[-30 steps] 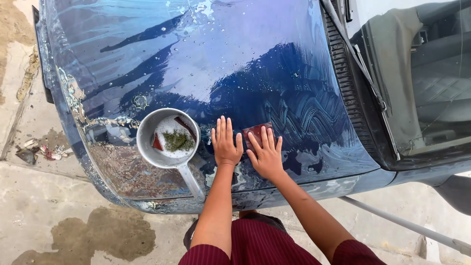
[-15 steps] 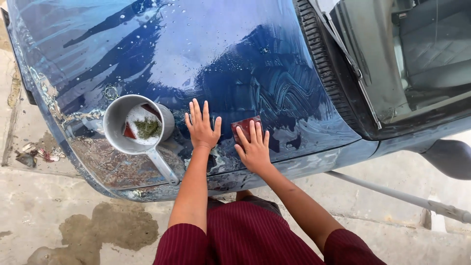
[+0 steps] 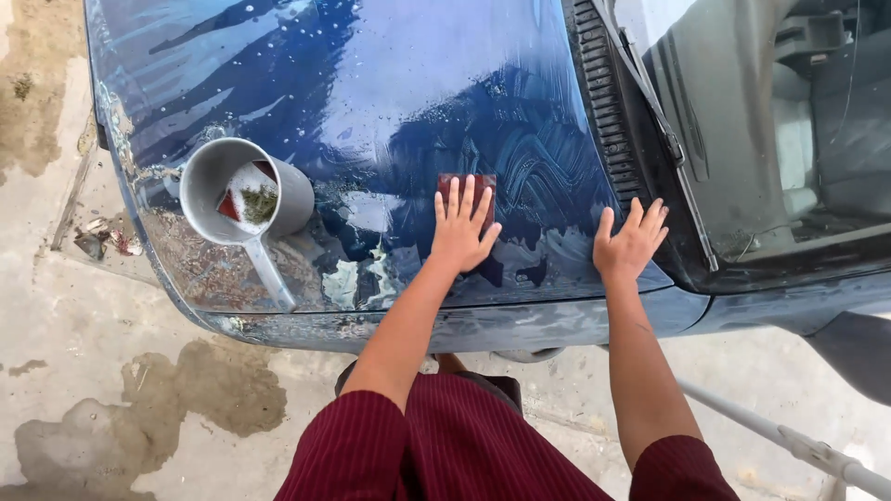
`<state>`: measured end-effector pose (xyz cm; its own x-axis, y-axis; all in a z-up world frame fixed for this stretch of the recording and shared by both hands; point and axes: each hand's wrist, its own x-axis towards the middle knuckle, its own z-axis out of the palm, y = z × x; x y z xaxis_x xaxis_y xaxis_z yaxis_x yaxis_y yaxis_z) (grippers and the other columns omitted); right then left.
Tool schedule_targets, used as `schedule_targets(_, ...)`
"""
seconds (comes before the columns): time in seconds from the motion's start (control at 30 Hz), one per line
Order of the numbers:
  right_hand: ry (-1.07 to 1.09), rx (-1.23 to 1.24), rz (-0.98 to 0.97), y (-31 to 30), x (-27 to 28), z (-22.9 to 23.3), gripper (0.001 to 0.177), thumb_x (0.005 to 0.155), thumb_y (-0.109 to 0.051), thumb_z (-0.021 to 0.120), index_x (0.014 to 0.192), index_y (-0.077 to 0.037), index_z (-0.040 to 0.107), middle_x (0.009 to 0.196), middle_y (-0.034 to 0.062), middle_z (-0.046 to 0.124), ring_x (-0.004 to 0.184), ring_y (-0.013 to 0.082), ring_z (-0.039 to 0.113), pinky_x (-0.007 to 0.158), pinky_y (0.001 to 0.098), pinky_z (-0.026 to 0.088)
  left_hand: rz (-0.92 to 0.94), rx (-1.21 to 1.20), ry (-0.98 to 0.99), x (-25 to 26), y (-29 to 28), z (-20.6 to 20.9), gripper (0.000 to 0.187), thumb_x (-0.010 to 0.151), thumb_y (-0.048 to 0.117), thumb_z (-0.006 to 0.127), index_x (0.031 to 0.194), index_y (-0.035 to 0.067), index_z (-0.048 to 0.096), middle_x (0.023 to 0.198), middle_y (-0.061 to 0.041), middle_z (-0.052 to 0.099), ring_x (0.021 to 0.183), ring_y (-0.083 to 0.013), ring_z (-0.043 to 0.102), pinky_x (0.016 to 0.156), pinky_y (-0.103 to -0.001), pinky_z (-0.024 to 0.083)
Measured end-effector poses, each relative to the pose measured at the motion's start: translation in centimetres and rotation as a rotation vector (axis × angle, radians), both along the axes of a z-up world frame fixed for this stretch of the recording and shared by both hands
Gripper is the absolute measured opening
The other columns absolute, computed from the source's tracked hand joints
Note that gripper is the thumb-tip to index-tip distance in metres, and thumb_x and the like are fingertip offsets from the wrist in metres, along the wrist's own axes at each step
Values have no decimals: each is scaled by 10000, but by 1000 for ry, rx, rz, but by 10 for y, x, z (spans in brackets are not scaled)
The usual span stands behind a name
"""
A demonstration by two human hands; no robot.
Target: The person sands the hood of a blue car using a sanding block. They repeatedly rub the block over the hood surface in circular and linear motions, occasionally pausing to feel the surface with their hands.
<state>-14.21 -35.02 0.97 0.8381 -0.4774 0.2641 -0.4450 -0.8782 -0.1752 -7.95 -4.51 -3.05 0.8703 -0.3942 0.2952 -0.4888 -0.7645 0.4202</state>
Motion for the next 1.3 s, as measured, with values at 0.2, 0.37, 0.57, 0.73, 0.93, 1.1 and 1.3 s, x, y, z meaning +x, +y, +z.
schedule_targets(0.2, -17, 44, -52, -2, 0, 0, 487, 1048, -434, 596, 1416, -114, 588, 1587, 206, 404, 1480, 382, 354, 1177, 595, 284, -154, 32, 60, -53, 3, 28, 736, 1018, 540, 485, 1628, 174, 294, 1694, -205, 191, 1556, -469, 121, 1203, -687, 42)
schedule_targets(0.37, -63, 98, -37, 7, 1, 14, 396, 1048, -353, 603, 1353, -100, 606, 1583, 229, 381, 1491, 404, 318, 1181, 612, 229, -229, 81, 117, -46, -34, 28, 730, 1029, 588, 435, 1638, 223, 265, 1713, -152, 155, 1574, -424, 83, 1225, -640, -6)
schedule_targets(0.57, -349, 37, 209, -49, -26, -6, 97, 1005, -255, 667, 1068, -181, 672, 1327, 48, 632, 1164, 283, 625, 969, 453, 452, -289, 22, 128, -27, -71, 39, 737, 1028, 572, 462, 1640, 212, 263, 1716, -158, 140, 1578, -427, 68, 1232, -649, -5)
schedule_targets(0.73, -364, -16, 70, -63, -49, -11, 197, 1024, -265, 654, 861, -176, 590, 904, -11, 518, 777, 223, 519, 725, 373, 406, -335, 69, 144, -45, -66, 35, 782, 1011, 621, 474, 1648, 224, 255, 1718, -147, 138, 1578, -425, 69, 1229, -628, -27)
schedule_targets(0.93, -310, -21, -9, -58, -47, -9, 232, 1026, -325, 641, 856, -189, 563, 902, -33, 507, 774, 204, 509, 691, 359, 390, -359, 81, 80, -12, -108, 42, 824, 1006, 634, 529, 1652, 208, 246, 1722, -156, 97, 1583, -432, 30, 1240, -642, -37)
schedule_targets(1.1, -278, -17, -91, -52, -43, -6, 281, 1017, -315, 658, 801, -179, 541, 836, -6, 497, 737, 228, 518, 696, 363, 402, -520, 171, 261, -46, -72, 53, 851, 973, 663, 451, 1652, 211, 207, 1722, -161, 95, 1577, -435, 22, 1228, -634, -58)
schedule_targets(1.3, -273, -72, -121, -53, -45, -12, 377, 1027, -336, 656, 723, -190, 487, 759, -11, 462, 713, 228, 511, 692, 366, 407, -574, 197, 198, -31, -90, 45, 937, 936, 721, 488, 1657, 209, 175, 1722, -172, 72, 1570, -454, -5, 1218, -664, -56)
